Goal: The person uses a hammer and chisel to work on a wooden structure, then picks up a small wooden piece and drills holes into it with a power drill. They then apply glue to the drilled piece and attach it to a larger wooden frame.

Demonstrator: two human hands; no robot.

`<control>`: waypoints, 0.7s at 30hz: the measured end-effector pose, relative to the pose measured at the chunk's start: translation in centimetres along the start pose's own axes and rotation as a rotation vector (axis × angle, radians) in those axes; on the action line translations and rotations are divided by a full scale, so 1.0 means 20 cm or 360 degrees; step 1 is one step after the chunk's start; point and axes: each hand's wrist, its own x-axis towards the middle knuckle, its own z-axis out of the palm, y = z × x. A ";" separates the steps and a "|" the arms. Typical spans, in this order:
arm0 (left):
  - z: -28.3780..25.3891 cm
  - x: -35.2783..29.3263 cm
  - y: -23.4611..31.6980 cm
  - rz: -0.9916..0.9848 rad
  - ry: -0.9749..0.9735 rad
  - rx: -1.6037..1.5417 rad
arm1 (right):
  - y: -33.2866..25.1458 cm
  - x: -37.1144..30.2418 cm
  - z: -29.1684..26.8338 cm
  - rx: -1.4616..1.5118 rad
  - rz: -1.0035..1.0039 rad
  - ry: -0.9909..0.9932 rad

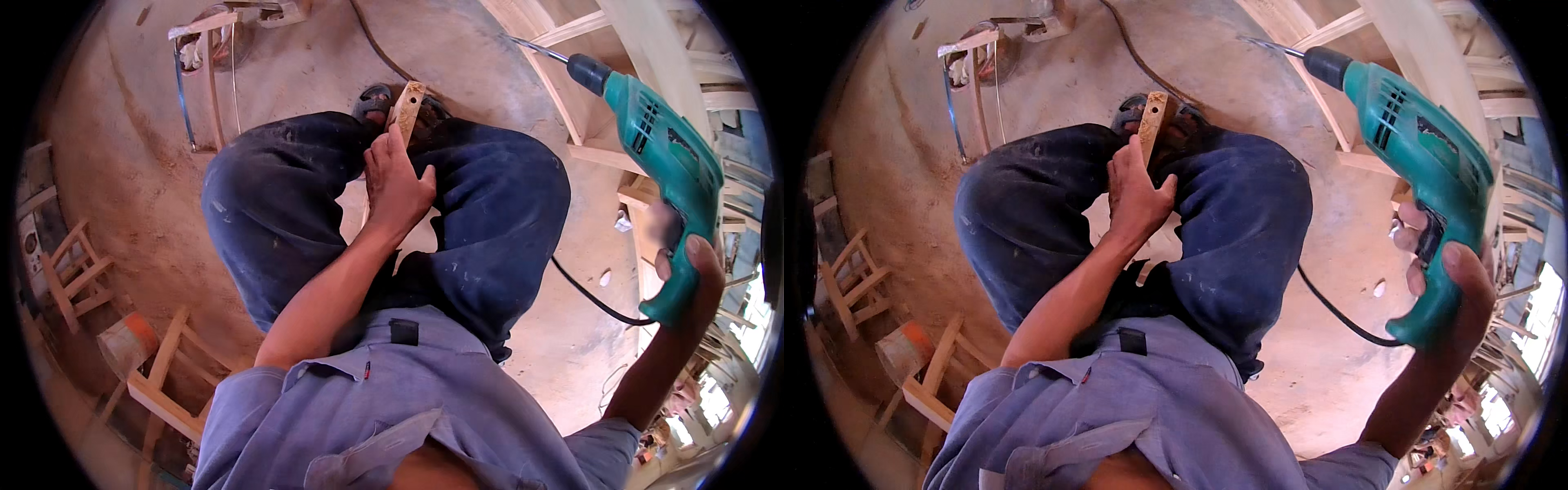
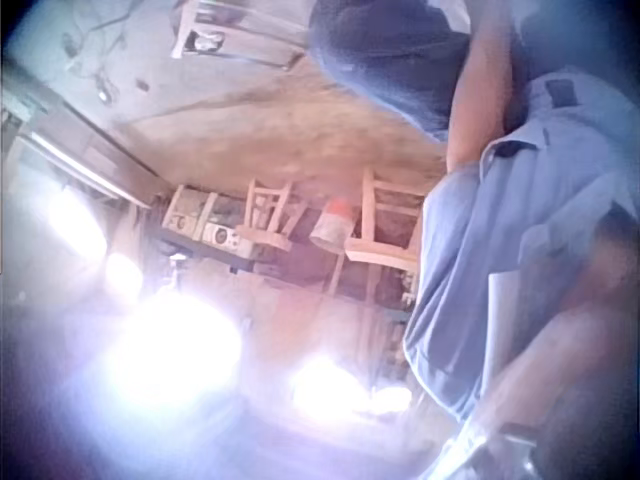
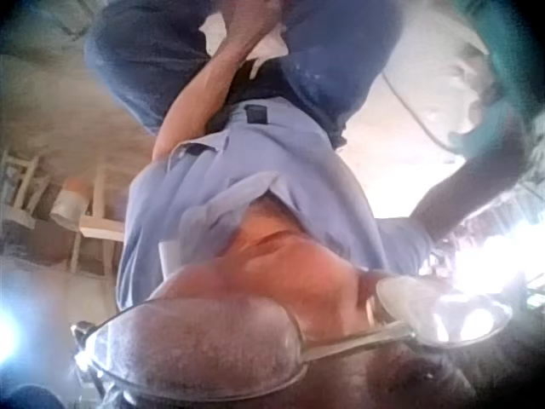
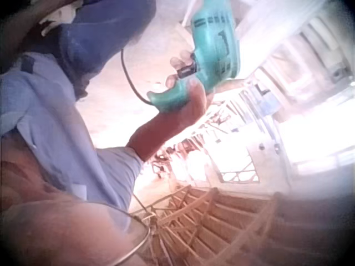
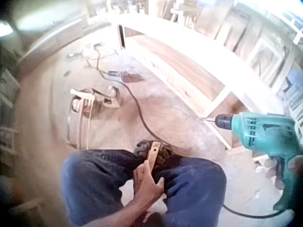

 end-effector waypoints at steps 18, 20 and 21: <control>0.03 0.06 -0.08 -0.0221 -0.0086 0.0089 | 1.90 0.76 0.36 0.2472 0.0673 -0.0172; 0.04 0.07 -0.08 -0.0196 -0.0070 0.0102 | 1.97 0.78 0.41 0.2394 0.0745 -0.0061; 0.05 0.07 -0.09 -0.0166 -0.0044 0.0117 | 2.01 0.78 0.42 0.2351 0.0776 -0.0019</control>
